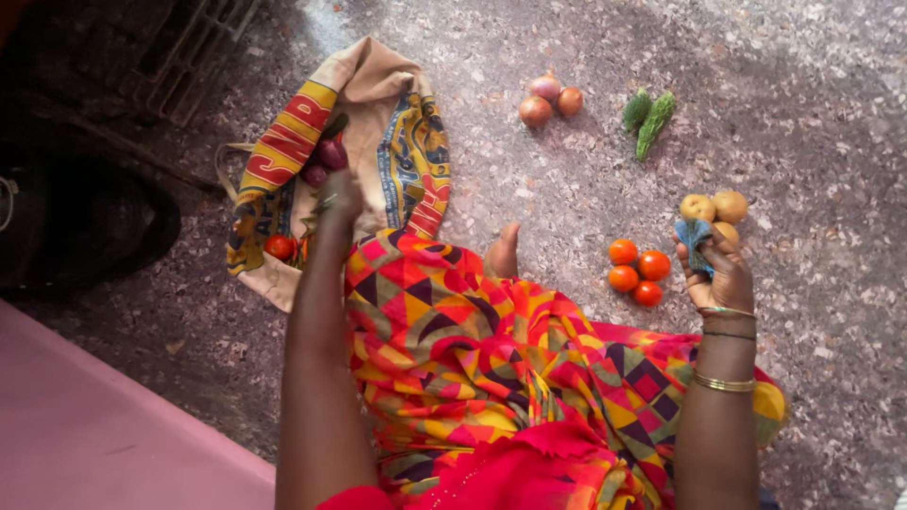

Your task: The person wipes several tomatoes one by one using a blue cloth and places them on the floor while sitting near a bag of mixed vegetables.

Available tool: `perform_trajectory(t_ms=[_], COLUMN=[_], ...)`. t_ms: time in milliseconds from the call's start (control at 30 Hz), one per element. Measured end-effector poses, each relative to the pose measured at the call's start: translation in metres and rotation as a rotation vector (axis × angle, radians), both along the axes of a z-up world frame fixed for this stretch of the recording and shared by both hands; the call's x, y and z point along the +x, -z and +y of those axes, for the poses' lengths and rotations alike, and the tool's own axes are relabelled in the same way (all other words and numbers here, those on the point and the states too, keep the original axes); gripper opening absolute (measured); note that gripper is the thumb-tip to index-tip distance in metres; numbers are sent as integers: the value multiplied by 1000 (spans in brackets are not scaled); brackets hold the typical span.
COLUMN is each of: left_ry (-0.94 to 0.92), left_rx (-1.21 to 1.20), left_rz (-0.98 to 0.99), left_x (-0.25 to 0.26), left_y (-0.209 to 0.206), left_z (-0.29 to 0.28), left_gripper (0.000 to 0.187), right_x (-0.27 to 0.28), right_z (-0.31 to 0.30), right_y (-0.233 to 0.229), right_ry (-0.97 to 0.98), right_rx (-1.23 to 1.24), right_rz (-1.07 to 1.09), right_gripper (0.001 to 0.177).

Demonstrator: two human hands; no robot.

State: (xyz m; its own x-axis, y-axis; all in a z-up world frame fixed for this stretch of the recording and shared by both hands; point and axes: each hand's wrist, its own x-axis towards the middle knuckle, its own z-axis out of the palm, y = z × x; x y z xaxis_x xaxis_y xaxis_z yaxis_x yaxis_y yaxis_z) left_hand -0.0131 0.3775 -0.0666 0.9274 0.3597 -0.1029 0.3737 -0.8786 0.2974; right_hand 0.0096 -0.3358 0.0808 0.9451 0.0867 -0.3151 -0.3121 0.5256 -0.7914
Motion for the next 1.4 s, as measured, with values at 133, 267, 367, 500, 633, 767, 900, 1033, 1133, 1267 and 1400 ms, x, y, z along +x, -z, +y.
perform_trajectory(t_ms=[133, 267, 367, 500, 633, 767, 900, 1033, 1133, 1267, 1400], left_ry=[-292, -403, -444, -85, -232, 238, 202, 165, 196, 188, 198], left_rx=[144, 201, 141, 83, -881, -1670, -1916, -2174, -2096, -2098, -2050], left_rz=[62, 74, 160, -403, -394, -254, -114, 46, 78, 145, 113], left_x=[-110, -168, -156, -96, -1, 33, 25, 20, 19, 19, 23], left_y=[-4, -22, -38, -83, -99, -122, -123, -110, -103, -101, -101], left_z=[33, 44, 31, -2, -110, -246, -317, -333, -336, -342, -343], left_gripper=[28, 48, 52, 57, 50, 57, 61, 62, 64, 66, 64], right_x=[0, 3, 6, 3, 18, 24, 9, -7, -20, -26, -32], right_z=[-2, -7, -6, -5, 0, 13, 37, 80, 130, 168, 184], right_y=[6, 13, 21, 23, 39, 53, 37, 3, -3, -17, -45], right_ry=[-12, -47, -27, -26, -42, -25, -56, -82, -85, 14, 68], right_rx=[-16, -7, -26, -74, -117, -114, -177, -187, -259, -660, -851], right_rz=[4, -4, -5, 9, -8, -12, 23, 15, -54, -214, -436], right_gripper=[36, 36, 34, 37, 36, 35, 34, 29, 28, 28, 25])
